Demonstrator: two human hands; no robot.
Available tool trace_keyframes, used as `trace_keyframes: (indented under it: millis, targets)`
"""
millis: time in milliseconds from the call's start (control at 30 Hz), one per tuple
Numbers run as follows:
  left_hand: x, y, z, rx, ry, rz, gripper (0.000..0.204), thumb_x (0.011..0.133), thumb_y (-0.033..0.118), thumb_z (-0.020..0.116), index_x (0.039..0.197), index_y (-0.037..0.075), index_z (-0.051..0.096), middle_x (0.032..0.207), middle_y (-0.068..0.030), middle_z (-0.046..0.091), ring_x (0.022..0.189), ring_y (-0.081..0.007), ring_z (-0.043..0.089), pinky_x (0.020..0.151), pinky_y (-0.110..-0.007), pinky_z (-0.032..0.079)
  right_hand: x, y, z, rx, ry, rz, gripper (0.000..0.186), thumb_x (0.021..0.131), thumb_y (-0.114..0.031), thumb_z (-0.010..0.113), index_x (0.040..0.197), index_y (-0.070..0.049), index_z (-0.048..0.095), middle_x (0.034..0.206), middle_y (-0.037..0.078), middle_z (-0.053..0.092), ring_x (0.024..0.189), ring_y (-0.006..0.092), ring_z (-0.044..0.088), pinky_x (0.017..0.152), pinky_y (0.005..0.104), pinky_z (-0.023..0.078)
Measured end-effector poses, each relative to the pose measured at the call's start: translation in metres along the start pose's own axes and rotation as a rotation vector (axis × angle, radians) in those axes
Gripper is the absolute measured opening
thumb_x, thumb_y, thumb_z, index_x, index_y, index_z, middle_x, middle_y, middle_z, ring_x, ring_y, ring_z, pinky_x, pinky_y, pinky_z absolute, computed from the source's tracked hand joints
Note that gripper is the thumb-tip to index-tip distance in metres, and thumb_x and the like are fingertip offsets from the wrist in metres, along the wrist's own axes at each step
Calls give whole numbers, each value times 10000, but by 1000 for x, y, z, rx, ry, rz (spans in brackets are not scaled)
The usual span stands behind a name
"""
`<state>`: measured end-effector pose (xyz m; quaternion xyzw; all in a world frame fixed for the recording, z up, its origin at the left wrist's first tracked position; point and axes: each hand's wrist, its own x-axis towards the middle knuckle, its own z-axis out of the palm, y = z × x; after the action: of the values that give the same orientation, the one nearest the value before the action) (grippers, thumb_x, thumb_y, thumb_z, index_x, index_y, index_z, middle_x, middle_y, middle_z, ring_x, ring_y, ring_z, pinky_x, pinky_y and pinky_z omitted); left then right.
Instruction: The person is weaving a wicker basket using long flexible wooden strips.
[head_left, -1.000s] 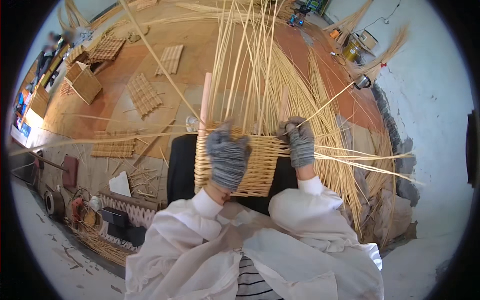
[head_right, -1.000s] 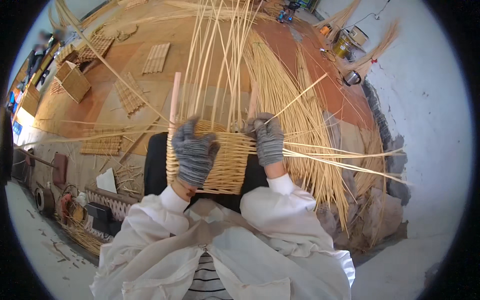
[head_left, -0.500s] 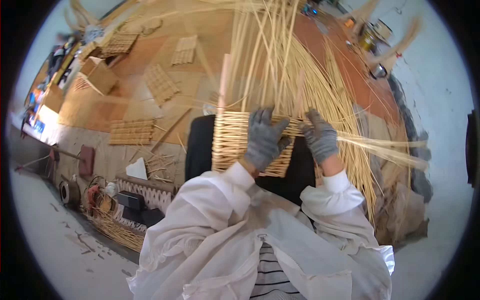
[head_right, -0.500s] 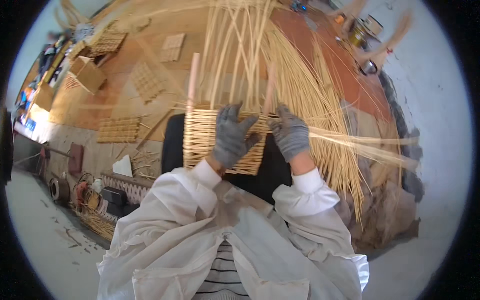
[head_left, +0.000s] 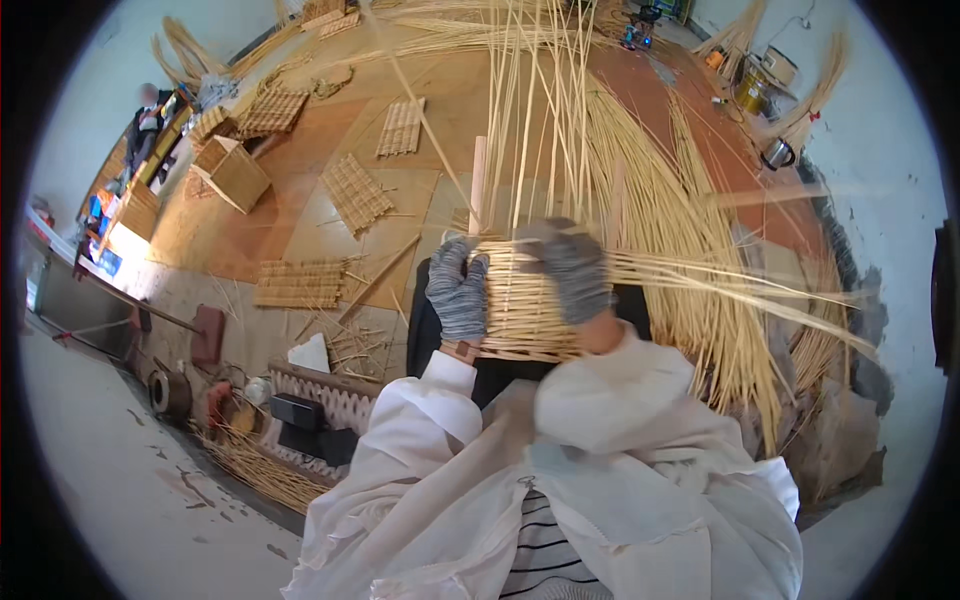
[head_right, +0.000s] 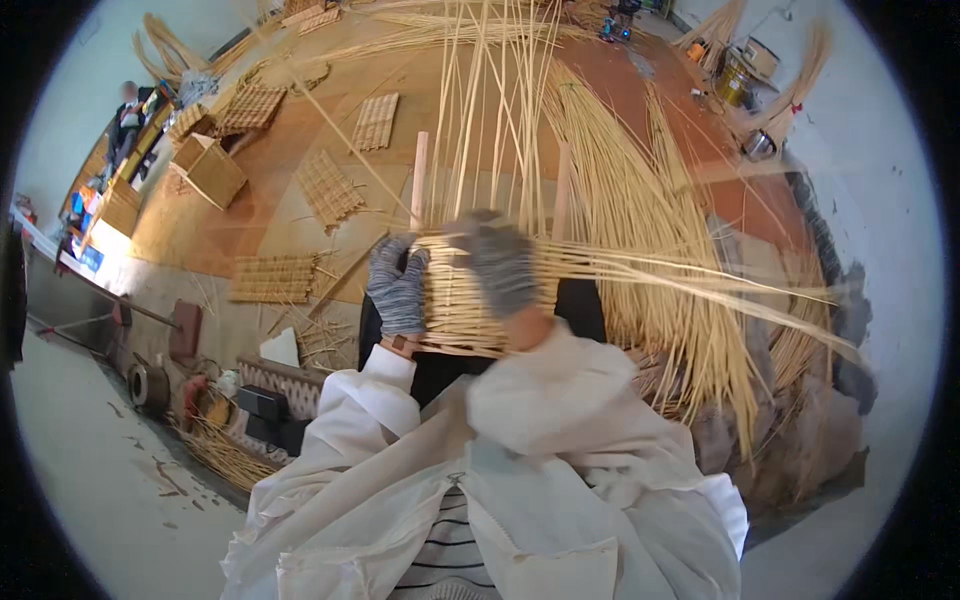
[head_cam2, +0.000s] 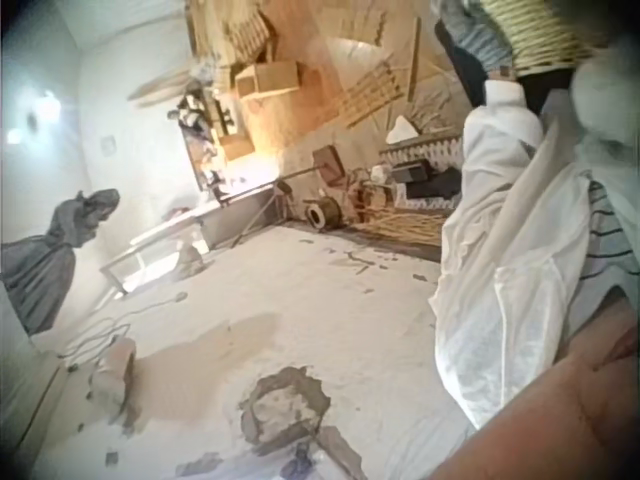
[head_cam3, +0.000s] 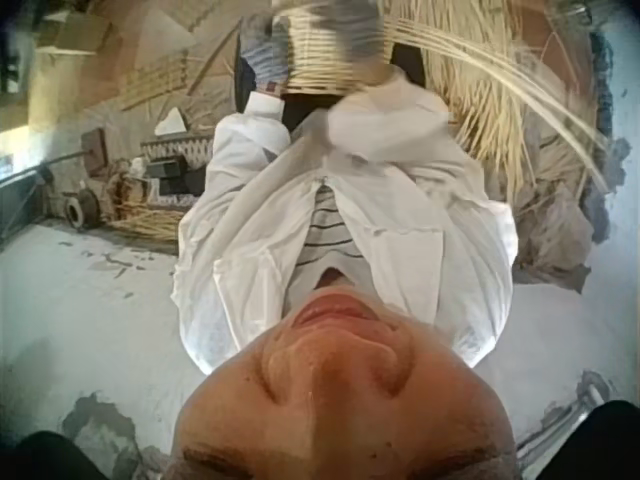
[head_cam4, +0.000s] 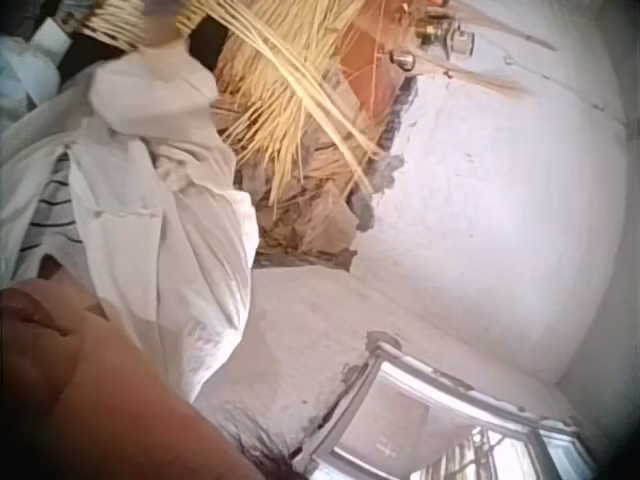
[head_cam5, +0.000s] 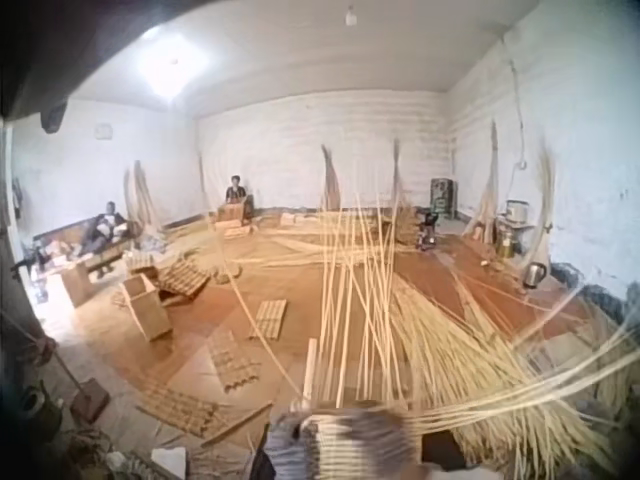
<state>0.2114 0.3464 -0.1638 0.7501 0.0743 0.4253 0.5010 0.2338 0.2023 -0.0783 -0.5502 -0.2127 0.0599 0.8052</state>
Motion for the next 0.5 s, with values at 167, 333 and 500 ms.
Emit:
trace_keyframes:
  millis: [167,333,500]
  targets:
    - [15,33,1,357,-193,431,238,725,125,667,935,16,636,854,-144,570,794,-298,525,725,-365,417,56,11,-69,-482,65,309,156,873,-134,505,944,-7,562,869,142,620,836,265,611,670,340,518]
    - [12,43,21,549,-182,394,431,654,322,730,979,58,631,831,-147,530,777,-305,495,688,-398,388,152,62,-36,-1510,230,-428,141,867,-77,474,973,-10,539,851,169,579,749,314,581,646,344,503]
    - [18,47,15,531,-215,272,423,625,317,746,954,75,637,802,-128,504,774,-284,483,701,-411,368,11,13,-75,91,358,-18,231,872,-41,465,1103,-36,470,834,156,562,673,220,598,566,285,503]
